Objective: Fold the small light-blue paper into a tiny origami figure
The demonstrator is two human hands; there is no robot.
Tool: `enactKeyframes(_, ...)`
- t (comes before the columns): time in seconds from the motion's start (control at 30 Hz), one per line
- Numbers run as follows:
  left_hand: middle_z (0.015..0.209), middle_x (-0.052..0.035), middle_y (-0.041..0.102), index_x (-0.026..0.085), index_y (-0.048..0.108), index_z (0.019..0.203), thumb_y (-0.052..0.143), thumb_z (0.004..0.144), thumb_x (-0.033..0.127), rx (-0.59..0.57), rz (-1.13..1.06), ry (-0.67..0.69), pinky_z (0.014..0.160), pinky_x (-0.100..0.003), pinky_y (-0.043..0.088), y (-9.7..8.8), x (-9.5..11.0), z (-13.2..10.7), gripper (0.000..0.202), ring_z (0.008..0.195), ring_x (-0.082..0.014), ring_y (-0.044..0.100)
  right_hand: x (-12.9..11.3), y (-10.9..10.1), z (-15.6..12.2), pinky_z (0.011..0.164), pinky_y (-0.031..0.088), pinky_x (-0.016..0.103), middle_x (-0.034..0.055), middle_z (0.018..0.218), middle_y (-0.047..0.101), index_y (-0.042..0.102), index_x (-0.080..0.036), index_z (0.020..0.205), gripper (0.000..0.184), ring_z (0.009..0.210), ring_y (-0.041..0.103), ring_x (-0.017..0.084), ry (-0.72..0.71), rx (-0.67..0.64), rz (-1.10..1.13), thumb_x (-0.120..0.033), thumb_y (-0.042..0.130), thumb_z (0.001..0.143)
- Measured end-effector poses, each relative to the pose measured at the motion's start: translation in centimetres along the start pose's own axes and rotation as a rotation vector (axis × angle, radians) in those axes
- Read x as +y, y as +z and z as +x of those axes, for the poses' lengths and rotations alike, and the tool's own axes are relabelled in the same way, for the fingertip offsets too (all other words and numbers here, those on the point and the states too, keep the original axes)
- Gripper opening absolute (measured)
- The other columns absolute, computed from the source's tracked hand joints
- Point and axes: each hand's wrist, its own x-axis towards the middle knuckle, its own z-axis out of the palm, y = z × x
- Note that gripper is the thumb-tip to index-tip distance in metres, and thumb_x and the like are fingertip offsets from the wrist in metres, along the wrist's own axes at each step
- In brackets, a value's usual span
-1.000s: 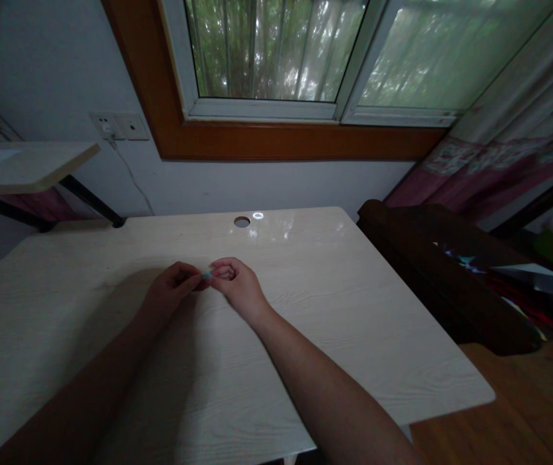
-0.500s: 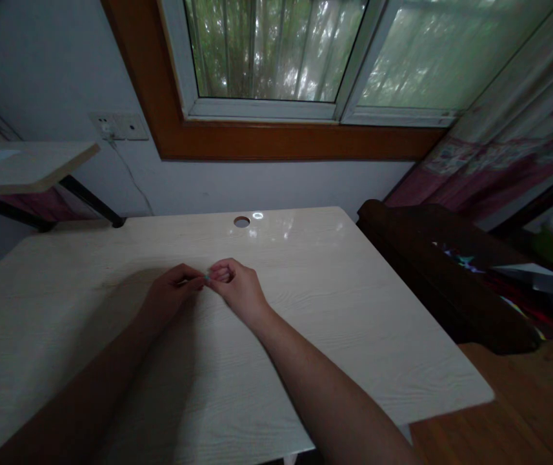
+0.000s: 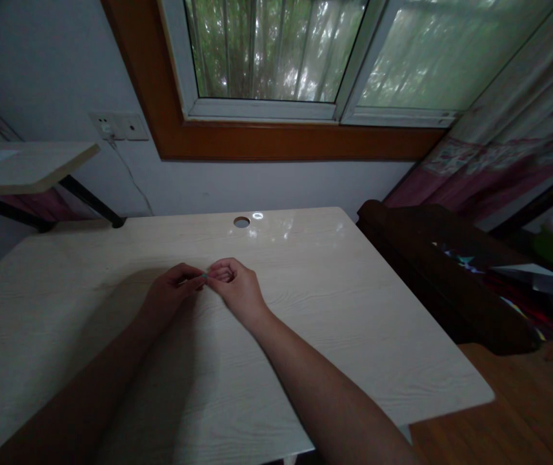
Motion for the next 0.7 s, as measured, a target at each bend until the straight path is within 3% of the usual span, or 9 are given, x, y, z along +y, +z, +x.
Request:
enactKeyframes(0.33,0.074,-0.0010,0.070,0.019,0.069,0.079,0.074,0.075,0.039,0.031,0.030,-0.020,0.071,-0.027,0.048,-0.28,0.12,-0.03,0.021,0.073,-0.0169,0.064,-0.68,-0.24,-0.20,0.072,0.054,0.029,0.0022,0.081,0.070,0.066,-0.020,0.090,0.024,0.074,0.066,0.015,-0.023,-0.020,-0.081,-0.028,0.079,0.072)
enactKeyframes(0.7,0.071,-0.0004,0.069,0.019,0.070,0.078,0.073,0.075,0.041,0.048,-0.046,-0.056,0.073,-0.027,0.049,-0.12,-0.09,0.01,0.022,0.072,-0.0166,0.064,-0.21,0.25,-0.42,0.072,0.053,0.027,0.0014,0.083,0.068,0.064,-0.021,0.093,0.022,0.075,0.064,0.014,-0.048,-0.032,0.007,-0.028,0.075,0.075)
